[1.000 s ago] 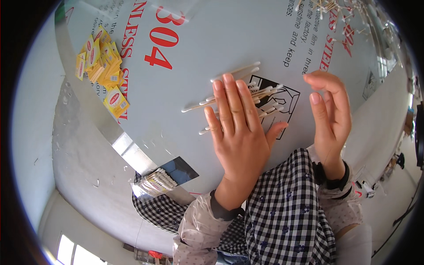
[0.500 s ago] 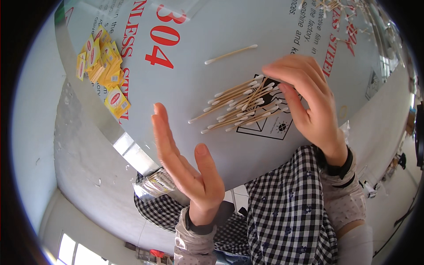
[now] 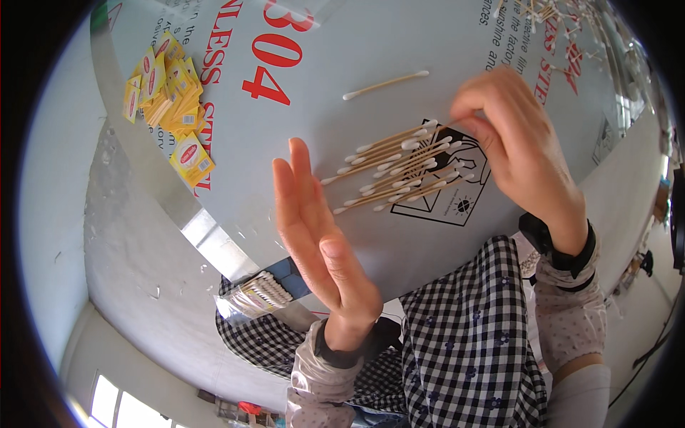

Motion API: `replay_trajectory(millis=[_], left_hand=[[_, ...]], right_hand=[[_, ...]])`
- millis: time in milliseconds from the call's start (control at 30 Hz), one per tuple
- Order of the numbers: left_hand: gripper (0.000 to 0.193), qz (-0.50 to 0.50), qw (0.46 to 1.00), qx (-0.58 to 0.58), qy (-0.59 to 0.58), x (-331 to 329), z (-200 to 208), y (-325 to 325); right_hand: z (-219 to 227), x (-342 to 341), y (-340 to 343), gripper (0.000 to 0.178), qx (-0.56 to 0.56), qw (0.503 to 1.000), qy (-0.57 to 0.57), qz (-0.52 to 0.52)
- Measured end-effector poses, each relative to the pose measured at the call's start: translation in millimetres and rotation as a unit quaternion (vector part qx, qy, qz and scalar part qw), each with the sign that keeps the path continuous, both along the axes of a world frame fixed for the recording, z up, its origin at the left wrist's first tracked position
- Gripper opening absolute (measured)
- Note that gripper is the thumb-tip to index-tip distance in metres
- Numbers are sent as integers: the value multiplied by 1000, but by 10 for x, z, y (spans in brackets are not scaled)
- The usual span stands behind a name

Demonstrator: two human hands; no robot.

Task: Manually organizing cotton swabs into neat rows and placing them into plastic packaging.

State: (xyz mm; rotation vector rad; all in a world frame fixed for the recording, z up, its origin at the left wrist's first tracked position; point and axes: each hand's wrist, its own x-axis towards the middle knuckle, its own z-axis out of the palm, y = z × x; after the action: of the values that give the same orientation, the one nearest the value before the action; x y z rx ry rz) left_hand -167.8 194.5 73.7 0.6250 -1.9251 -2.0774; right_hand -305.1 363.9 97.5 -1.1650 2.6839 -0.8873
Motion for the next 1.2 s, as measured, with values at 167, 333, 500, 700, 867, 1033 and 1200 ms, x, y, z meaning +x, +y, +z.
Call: replay_trajectory(millis=[167, 333, 500, 700, 867, 1033, 1200], left_hand=[[81, -18, 999, 32, -4, -24, 34, 65], [78, 10, 999, 35, 26, -75, 5, 141], [80, 37, 996, 66, 40, -168, 17, 248], [79, 44, 994, 90, 36, -81, 10, 241], [78, 52, 993, 95, 40, -34, -4, 215], [78, 34, 995, 82, 46, -58, -11, 286], [79, 53, 994, 87, 44, -93, 0, 285]], right_hand=[[-95, 12, -197, 19, 21, 999, 25, 18], [-112, -97, -362, 26, -80, 996, 46, 14], [-259, -194, -384, 30, -80, 996, 17, 47], [-155, 76, -321, 29, -47, 995, -67, 58], [-84, 258, -18, 28, -91, 990, -98, -40], [-286, 618, 41, 53, -304, 905, -202, -217], [-280, 657, -105, 59, -344, 887, -245, -188]])
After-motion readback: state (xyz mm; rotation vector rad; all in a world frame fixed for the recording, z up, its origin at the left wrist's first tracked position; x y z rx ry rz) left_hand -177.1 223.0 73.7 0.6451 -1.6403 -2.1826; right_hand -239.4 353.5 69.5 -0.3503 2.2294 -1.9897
